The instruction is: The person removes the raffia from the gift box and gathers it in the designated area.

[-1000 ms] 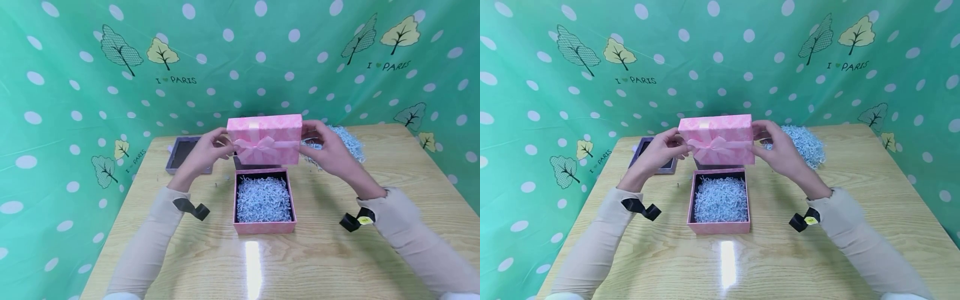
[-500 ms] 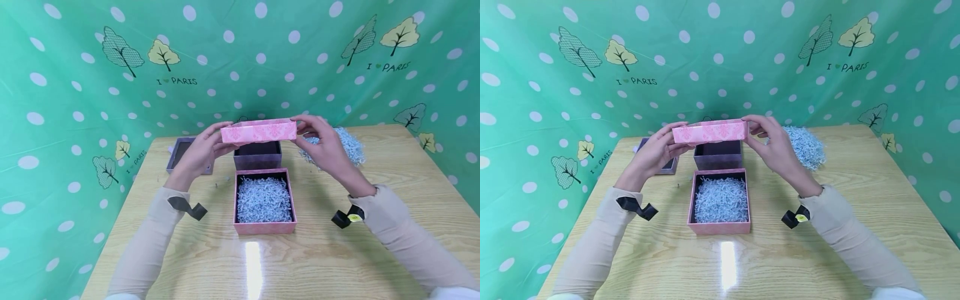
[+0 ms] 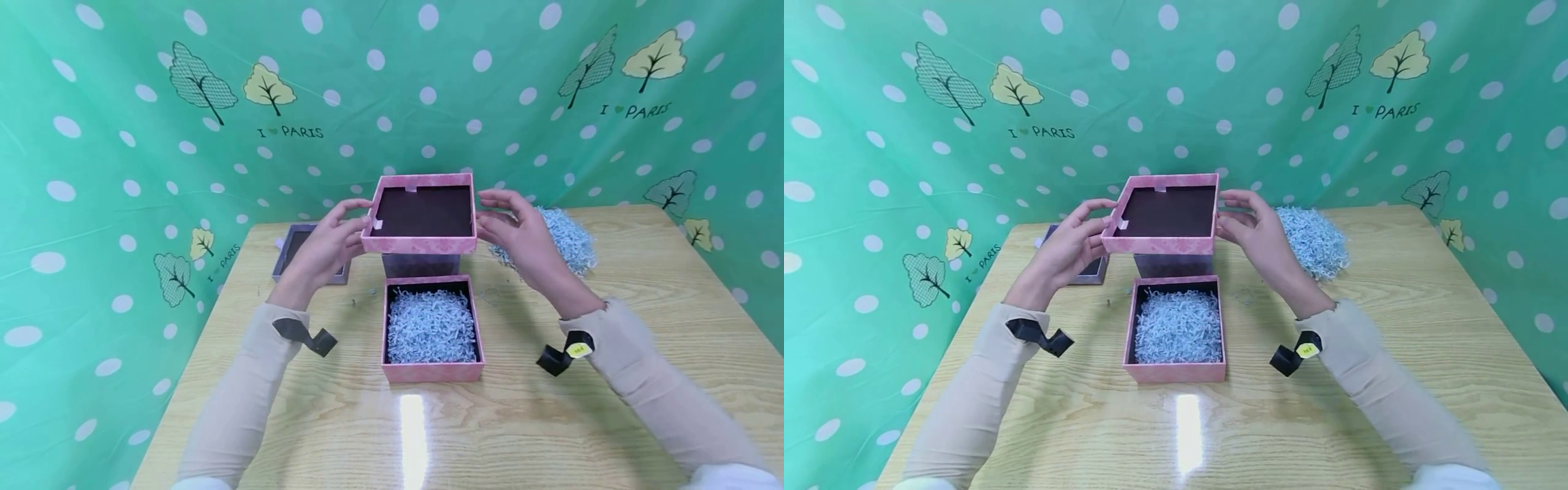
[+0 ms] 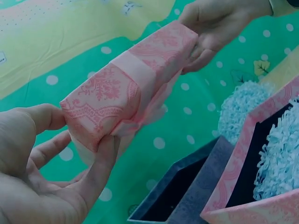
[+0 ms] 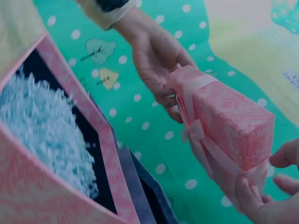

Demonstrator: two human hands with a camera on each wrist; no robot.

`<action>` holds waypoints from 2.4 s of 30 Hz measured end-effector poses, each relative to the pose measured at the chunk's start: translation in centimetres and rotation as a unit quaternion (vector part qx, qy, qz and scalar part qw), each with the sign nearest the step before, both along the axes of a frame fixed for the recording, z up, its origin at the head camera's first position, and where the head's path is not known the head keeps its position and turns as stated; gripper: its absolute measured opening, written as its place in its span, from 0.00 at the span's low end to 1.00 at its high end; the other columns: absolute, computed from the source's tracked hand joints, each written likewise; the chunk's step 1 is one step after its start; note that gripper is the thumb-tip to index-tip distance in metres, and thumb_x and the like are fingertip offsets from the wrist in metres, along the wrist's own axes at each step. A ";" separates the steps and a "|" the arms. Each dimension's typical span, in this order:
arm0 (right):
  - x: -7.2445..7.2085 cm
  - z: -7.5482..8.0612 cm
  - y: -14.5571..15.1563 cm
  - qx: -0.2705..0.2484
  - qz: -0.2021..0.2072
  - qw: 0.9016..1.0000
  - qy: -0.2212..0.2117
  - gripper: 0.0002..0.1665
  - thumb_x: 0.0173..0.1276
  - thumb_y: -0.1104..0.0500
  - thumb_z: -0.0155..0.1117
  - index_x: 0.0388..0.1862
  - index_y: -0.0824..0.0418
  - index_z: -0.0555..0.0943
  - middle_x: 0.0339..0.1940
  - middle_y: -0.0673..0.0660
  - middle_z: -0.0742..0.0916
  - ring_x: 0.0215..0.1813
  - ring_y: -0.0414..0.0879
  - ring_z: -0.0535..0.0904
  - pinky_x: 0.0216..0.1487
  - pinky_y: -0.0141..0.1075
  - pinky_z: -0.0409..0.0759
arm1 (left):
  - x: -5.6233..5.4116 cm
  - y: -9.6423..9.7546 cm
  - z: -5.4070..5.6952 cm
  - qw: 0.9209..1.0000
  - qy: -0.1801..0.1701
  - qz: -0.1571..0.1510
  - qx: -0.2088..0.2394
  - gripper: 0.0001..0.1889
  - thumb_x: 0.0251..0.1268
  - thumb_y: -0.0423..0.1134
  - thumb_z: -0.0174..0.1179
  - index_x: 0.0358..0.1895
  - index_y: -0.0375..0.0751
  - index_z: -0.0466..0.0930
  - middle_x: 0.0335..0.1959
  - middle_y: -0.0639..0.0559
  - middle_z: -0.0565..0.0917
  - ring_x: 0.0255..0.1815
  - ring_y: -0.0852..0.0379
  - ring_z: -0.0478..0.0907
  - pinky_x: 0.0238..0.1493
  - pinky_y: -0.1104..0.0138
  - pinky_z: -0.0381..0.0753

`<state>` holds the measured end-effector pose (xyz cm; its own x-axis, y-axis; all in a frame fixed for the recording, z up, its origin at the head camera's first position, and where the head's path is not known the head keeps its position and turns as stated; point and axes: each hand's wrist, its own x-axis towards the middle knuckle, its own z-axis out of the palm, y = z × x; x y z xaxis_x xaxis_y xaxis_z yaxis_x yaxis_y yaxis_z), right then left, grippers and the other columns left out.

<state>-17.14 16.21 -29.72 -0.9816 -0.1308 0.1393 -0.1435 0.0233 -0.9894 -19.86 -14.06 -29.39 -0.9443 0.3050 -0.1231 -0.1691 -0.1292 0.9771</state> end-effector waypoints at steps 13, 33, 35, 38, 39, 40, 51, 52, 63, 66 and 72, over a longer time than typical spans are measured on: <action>-1.7 -0.5 -2.3 -0.078 0.052 0.987 -0.129 0.33 0.70 0.57 0.60 0.72 0.56 0.63 0.62 0.57 0.75 0.56 0.45 0.77 0.63 0.40 0.76 | -0.6 -3.1 -0.4 0.999 0.012 -0.029 -0.042 0.28 0.70 0.34 0.53 0.71 0.47 0.57 0.52 0.44 0.79 0.47 0.54 0.82 0.53 0.64 0.80; -2.0 -2.1 -10.8 -0.067 0.090 0.983 -0.144 0.31 0.71 0.65 0.57 0.71 0.61 0.63 0.57 0.61 0.75 0.54 0.50 0.79 0.55 0.38 0.82 | -0.1 -12.6 -1.4 0.985 -0.009 -0.057 -0.160 0.20 0.72 0.43 0.53 0.61 0.39 0.65 0.46 0.52 0.83 0.45 0.55 0.83 0.48 0.65 0.82; -1.8 -2.4 -11.7 -0.054 0.096 0.983 -0.147 0.31 0.70 0.64 0.57 0.71 0.60 0.63 0.57 0.61 0.75 0.54 0.51 0.79 0.55 0.40 0.82 | 0.3 -13.7 -1.7 0.983 -0.019 -0.060 -0.175 0.20 0.72 0.43 0.53 0.61 0.39 0.65 0.46 0.52 0.83 0.46 0.55 0.83 0.48 0.64 0.82; -1.5 -2.9 -13.1 -0.031 0.106 0.982 -0.152 0.32 0.70 0.64 0.58 0.71 0.59 0.63 0.58 0.60 0.75 0.55 0.52 0.79 0.56 0.42 0.81 | 1.0 -15.5 -2.2 0.980 -0.033 -0.075 -0.183 0.18 0.73 0.42 0.52 0.60 0.40 0.65 0.47 0.52 0.82 0.48 0.55 0.83 0.49 0.62 0.83; -1.4 -3.1 -13.6 -0.028 0.112 0.981 -0.155 0.32 0.70 0.64 0.58 0.71 0.59 0.62 0.59 0.60 0.75 0.56 0.53 0.79 0.57 0.42 0.81 | 1.2 -16.1 -2.5 0.979 -0.035 -0.083 -0.185 0.18 0.73 0.41 0.51 0.60 0.39 0.64 0.47 0.52 0.82 0.48 0.55 0.82 0.50 0.61 0.83; -1.2 -3.3 -14.1 -0.024 0.118 0.980 -0.158 0.33 0.69 0.65 0.58 0.72 0.60 0.62 0.59 0.61 0.75 0.56 0.53 0.79 0.57 0.42 0.81 | 1.4 -16.7 -2.7 0.977 -0.038 -0.088 -0.190 0.18 0.74 0.41 0.51 0.61 0.38 0.64 0.48 0.53 0.82 0.49 0.55 0.82 0.51 0.61 0.83; 0.3 -5.0 -19.0 0.015 0.177 0.958 -0.224 0.40 0.66 0.70 0.59 0.74 0.64 0.55 0.59 0.66 0.74 0.51 0.54 0.80 0.57 0.46 0.81 | 3.6 -21.7 -5.2 0.965 -0.089 -0.171 -0.178 0.21 0.75 0.33 0.46 0.64 0.28 0.53 0.51 0.50 0.82 0.52 0.53 0.81 0.54 0.56 0.82; 0.5 -5.0 -19.3 0.019 0.181 0.956 -0.232 0.40 0.66 0.70 0.58 0.74 0.64 0.54 0.60 0.66 0.73 0.52 0.54 0.80 0.57 0.46 0.80 | 3.8 -22.0 -5.4 0.964 -0.096 -0.176 -0.173 0.21 0.74 0.32 0.46 0.64 0.29 0.53 0.52 0.50 0.81 0.53 0.53 0.81 0.54 0.56 0.82; 1.1 -6.6 -22.1 0.047 0.210 0.934 -0.284 0.43 0.58 0.78 0.58 0.72 0.68 0.55 0.56 0.68 0.78 0.51 0.55 0.81 0.59 0.46 0.79 | 5.4 -24.1 -6.9 0.953 -0.172 -0.173 -0.181 0.25 0.69 0.29 0.52 0.65 0.27 0.54 0.54 0.46 0.78 0.54 0.46 0.80 0.57 0.52 0.79; 1.4 -7.3 -22.8 0.058 0.217 0.935 -0.275 0.41 0.57 0.79 0.57 0.71 0.70 0.58 0.55 0.70 0.80 0.52 0.57 0.81 0.56 0.46 0.81 | 5.6 -24.2 -7.3 0.949 -0.188 -0.177 -0.183 0.23 0.68 0.28 0.53 0.63 0.28 0.57 0.53 0.43 0.80 0.53 0.45 0.81 0.56 0.53 0.80; 2.1 -8.3 -23.7 0.083 0.232 0.935 -0.255 0.31 0.53 0.80 0.55 0.59 0.73 0.71 0.54 0.69 0.82 0.50 0.56 0.81 0.51 0.45 0.83 | 5.4 -24.3 -7.8 0.936 -0.199 -0.203 -0.208 0.14 0.68 0.27 0.50 0.54 0.31 0.62 0.47 0.43 0.81 0.47 0.48 0.81 0.52 0.56 0.81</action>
